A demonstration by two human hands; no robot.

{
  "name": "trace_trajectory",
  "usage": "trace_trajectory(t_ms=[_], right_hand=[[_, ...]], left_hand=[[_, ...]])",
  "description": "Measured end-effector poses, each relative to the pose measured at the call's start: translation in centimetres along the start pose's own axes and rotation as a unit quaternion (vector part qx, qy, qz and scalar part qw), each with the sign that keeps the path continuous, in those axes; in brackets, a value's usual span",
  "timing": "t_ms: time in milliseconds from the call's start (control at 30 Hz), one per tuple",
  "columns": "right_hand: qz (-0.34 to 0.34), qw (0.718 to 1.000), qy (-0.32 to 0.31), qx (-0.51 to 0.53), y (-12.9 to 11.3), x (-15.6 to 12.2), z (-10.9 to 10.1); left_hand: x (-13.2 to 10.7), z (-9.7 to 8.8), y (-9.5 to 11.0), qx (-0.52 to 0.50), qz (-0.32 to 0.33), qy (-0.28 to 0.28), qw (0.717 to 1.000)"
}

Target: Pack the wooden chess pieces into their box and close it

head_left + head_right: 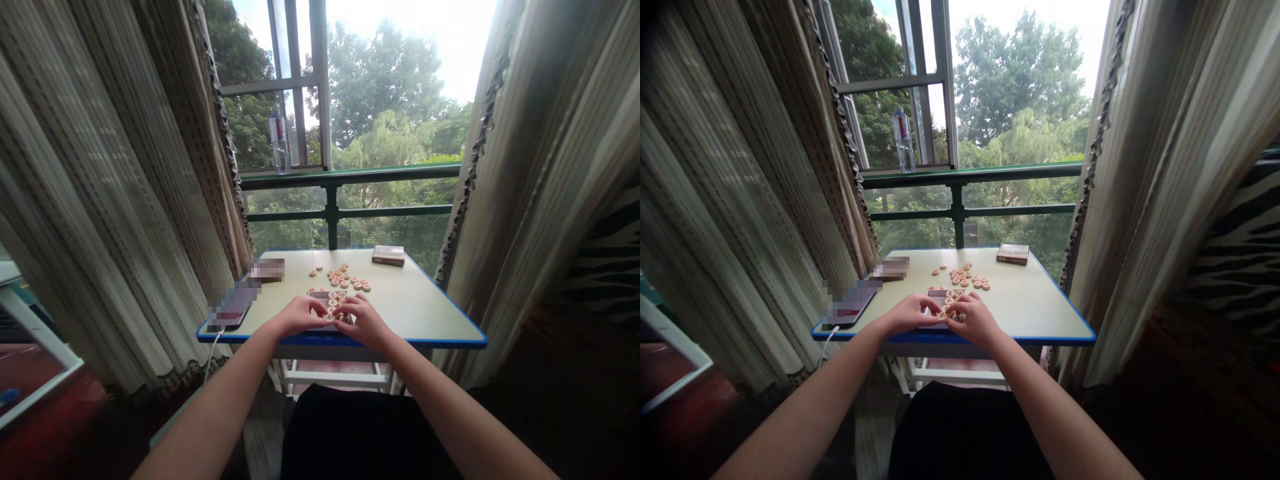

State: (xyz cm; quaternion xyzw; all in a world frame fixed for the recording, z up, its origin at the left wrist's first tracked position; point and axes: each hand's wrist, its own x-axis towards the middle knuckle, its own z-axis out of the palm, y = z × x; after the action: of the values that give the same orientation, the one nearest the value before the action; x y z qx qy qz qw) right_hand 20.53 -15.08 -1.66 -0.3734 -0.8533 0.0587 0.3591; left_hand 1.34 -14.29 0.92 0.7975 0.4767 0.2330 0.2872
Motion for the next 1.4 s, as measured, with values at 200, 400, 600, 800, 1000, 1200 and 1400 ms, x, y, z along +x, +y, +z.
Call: trace_trajectory(t_ms=[200,400,600,800,1000,1200,1400], right_hand=[[-0.002,1.000,-0.006,0.004,0.1,0.0,0.1],[0.003,1.000,-0.004,0.000,0.1,0.2,0.1],[0.014,1.000,-0.011,-0.005,0.0,0.2,0.0],[0.011,1.000,-0.008,0.007,0.4,0.2,0.4],[0.020,1.000,-0.010,0.014,0.3,0.4,0.3],[0.010,1.000,-0.020,0.008,0.2,0.3,0.1],[-0.011,1.000,-0.018,0.001,0.1,0.2,0.0]], left_hand=[[-0.1,-0.1,0.3,-0.014,-0.011,-0.027,0.999],[-0.1,-0.2,0.6,-0.020,-0.017,-0.042,0.999],[0.4,0.1,0.4,-0.001,-0.040,-0.050,0.998],[0.4,0.1,0.4,-0.025,-0.048,-0.046,0.997],[0.7,0.1,0.2,-0.040,-0.060,-0.049,0.996],[1.2,0.0,0.7,0.007,-0.074,-0.051,0.996],[1.3,0.0,1.2,0.027,-0.084,-0.056,0.994]])
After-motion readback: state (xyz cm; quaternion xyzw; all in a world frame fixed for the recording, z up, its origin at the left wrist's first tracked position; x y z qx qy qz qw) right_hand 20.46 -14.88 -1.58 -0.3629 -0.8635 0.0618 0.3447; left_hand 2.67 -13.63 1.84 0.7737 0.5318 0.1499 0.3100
